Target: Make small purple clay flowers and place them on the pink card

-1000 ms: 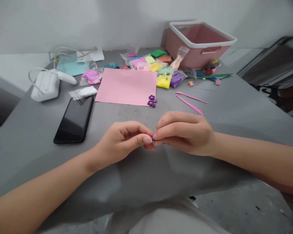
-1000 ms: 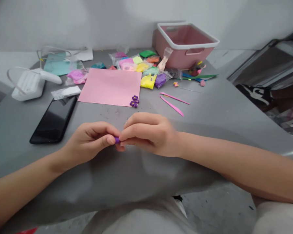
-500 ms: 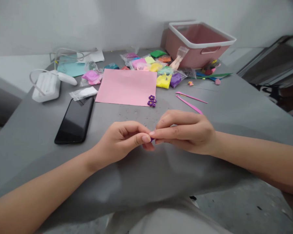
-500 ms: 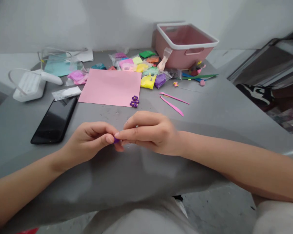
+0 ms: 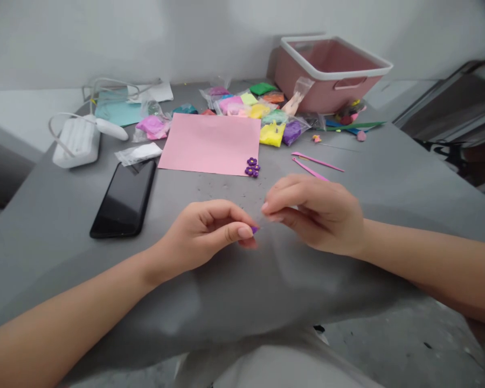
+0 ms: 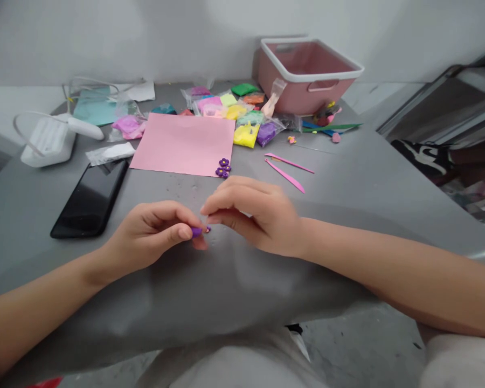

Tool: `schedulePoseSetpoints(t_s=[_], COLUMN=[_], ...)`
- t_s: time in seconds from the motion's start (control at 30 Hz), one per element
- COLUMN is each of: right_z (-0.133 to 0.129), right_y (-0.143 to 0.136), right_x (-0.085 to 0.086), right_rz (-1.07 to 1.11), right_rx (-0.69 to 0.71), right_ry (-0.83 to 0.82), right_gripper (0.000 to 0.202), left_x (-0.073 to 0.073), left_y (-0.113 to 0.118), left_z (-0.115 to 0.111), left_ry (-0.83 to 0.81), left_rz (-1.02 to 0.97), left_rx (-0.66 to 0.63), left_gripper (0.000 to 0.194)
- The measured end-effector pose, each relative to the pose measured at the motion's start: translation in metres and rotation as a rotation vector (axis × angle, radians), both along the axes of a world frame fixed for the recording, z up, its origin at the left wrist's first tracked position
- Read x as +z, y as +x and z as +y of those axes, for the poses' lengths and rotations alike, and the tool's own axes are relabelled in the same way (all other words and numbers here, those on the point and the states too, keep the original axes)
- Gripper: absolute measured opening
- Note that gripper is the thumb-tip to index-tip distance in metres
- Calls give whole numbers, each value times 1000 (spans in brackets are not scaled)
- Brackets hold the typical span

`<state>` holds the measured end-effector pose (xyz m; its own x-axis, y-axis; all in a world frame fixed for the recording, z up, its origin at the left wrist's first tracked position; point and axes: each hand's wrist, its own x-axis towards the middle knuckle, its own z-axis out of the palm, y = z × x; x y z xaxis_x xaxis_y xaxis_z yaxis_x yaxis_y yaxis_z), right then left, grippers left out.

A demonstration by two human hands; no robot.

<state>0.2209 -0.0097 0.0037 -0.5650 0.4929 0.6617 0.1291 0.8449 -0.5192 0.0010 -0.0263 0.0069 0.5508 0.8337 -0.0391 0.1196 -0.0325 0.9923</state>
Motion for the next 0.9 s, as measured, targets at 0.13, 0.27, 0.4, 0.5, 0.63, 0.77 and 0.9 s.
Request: schedulePoseSetpoints(t_s=[0.13, 0.27, 0.4, 0.5, 0.63, 0.77, 0.9], right_z=[1, 3, 7, 10, 12, 14, 16], right_y=[-1, -2, -1, 2, 7, 10, 10], right_x=[-9, -17, -14, -8, -6, -11, -18], right_rz=[131, 143, 9, -129, -264, -285, -231], right_rx=[-4, 6, -22, 24, -2, 9, 41], right_ry=[-206, -394, -334, -173, -156, -176, -165], right_gripper=[9, 21, 20, 14, 23, 24, 13], left_x=[1, 0, -3, -4, -3, -2, -3], left_y=[1, 1, -1, -3, -5, -6, -5], left_z=[0, 0, 2, 4, 6, 6, 6], left_ry=[-18, 1, 61, 111, 141, 174, 199], left_rz=[-48, -67, -57, -41, -23, 23, 28], left_rx=[60, 113, 157, 203, 264, 268, 275], left_gripper=[18, 18, 20, 21, 24, 27, 24])
